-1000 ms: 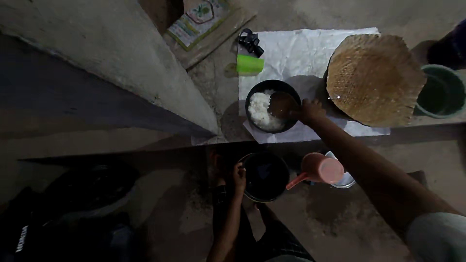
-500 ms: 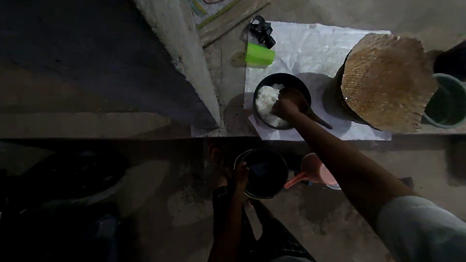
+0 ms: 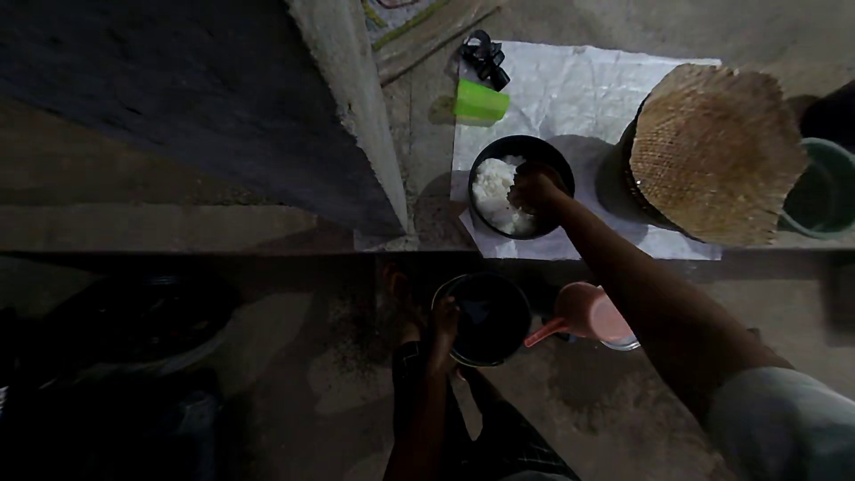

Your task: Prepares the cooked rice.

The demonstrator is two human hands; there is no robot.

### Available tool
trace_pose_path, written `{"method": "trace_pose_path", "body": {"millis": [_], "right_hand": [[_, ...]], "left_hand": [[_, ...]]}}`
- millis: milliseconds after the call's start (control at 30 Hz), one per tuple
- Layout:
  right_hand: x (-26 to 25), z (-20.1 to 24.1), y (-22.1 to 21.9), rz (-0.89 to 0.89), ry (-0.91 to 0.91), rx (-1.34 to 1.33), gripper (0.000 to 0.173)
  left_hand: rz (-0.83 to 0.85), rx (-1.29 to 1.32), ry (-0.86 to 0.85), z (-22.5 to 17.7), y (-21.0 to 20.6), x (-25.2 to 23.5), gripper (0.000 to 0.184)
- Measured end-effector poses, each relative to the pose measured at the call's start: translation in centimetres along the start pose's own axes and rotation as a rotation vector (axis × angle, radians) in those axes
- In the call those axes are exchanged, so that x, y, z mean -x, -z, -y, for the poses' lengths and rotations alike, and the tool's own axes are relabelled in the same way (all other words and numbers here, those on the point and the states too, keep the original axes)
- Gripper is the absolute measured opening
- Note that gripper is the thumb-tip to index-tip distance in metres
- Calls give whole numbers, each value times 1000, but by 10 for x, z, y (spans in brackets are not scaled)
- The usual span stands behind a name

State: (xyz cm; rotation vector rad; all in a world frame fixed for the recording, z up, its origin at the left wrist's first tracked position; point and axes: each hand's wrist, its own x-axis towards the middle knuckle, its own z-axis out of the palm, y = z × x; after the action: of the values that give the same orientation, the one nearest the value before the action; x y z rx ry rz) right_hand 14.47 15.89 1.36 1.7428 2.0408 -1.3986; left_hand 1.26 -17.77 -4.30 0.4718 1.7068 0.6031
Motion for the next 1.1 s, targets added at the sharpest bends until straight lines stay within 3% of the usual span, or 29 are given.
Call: {"method": "trace_pose_path", "body": {"millis": [100,333,400,633,767,833,900,1000,1067,1100], "right_hand": [[3,2,5,36,-46,-105,31],[-11,-12,-12,-2,8,235,51],[-16,-13,-19,46,-5,321,44],[1,-8,-12,-8,24,105,31],[25,-10,7,-124,275,-21,35],[74,7,20,-125,261,-164,25],[136,0,24,-18,215,-226,13],[223,-88,-2,384,-27,-360,18],[285,-173,-42,517,-235,-421,23],[319,-202,-58,550,-404,-287,25]], "left_hand": [[7,23,-34,4,0,-2,38],[8,39,45,4,0,-5,38],[7,43,51,3,1,-3,39],[2,40,-1,-3,1,-1,37],[-18,89,50,3,-5,-8,36],[-26,113,56,5,-6,-8,36],[-32,135,60,11,-7,-11,37],[-43,89,58,19,-8,-19,37],[-39,57,57,17,-8,-20,36],[-36,40,63,15,-8,-20,37]]}}
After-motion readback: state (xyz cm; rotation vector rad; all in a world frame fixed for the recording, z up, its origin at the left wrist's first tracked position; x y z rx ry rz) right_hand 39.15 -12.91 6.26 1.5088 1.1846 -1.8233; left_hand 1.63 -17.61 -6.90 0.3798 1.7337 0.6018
